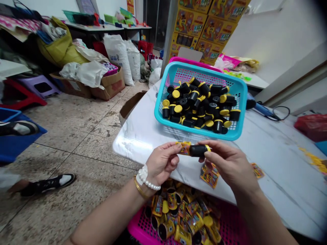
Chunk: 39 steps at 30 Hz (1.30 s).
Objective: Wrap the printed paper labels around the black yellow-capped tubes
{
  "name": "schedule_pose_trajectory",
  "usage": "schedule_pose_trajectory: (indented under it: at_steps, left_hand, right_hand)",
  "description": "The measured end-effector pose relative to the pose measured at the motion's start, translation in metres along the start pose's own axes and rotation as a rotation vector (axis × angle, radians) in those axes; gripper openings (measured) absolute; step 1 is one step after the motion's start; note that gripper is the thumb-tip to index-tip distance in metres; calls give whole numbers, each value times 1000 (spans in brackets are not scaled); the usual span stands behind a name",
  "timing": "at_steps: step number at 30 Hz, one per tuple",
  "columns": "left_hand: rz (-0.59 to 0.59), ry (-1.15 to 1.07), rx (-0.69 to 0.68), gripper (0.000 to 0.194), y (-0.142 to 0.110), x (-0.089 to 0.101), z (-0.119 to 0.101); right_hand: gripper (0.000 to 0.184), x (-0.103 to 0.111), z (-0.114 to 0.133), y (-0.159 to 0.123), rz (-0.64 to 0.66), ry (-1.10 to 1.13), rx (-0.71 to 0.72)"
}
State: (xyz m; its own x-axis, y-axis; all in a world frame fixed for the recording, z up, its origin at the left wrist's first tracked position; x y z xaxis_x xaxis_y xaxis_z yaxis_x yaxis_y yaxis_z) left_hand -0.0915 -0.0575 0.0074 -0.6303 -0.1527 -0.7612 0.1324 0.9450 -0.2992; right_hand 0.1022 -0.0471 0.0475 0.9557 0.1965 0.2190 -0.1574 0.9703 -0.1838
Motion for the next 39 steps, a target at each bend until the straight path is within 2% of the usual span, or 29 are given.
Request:
schedule_pose_trajectory:
  at_steps: [4,9,12,17,20,23,25,29,30,32,34,39]
  left_hand:
    - [19,37,-23,27,-1,-3,4]
    - [45,67,-87,27,0,-6,6]
    - [23,23,-51,21,1,-3,6]
    - [1,-6,16,19,2,3,8]
    - [26,44,-39,24,-1,1,9]
    - [28,117,-106,30,-6,1,8]
    - [23,161,-128,31,-11,2,7]
    - [-22,245,-268,37,-16,8,-2]
    - [18,273,-279,43,-16,8,-4]
    - [179,345,-232,50,-15,6,-6]
    - [317,422,-180,44,-12,3,-6]
    - [383,521,-211,24,-5,-17,-5]
  right_hand:
    - [30,-3,3,-6,-130,-148,53]
    - [30,-12,12,-17,-163,-335,184]
    - [29,-13,12,-21,-205,-447,230]
    - [27,-13,13,-26,-278,-619,402]
    - [27,-16,8,-24,-246,-530,372]
    - [23,-21,-2,-20,-98,-317,283]
    - [23,-21,-9,-20,-50,-203,251]
    - [29,-9,-16,-24,-168,-145,264]
    - [30,-7,-16,-25,-160,-168,279]
    - [33,-6,-12,-26,-101,-252,334]
    - [36,-8,-6,-27,-90,-347,425]
    - [44,-14,4,-26,-205,-487,599]
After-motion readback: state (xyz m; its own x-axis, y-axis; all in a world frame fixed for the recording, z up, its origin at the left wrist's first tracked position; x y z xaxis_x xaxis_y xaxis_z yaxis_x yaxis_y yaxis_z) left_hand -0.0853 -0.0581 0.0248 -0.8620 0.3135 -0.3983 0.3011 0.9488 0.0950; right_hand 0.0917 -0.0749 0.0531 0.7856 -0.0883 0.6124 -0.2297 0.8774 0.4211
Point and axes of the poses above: each hand's wrist, its own y-axis towards the middle knuckle, its own x-axis out of the back of the hand, z = x × y, the point moved 2 cm from there along y, towards the middle knuckle, and after that the axes turned 12 degrees about -x, right-handed, at the moved point
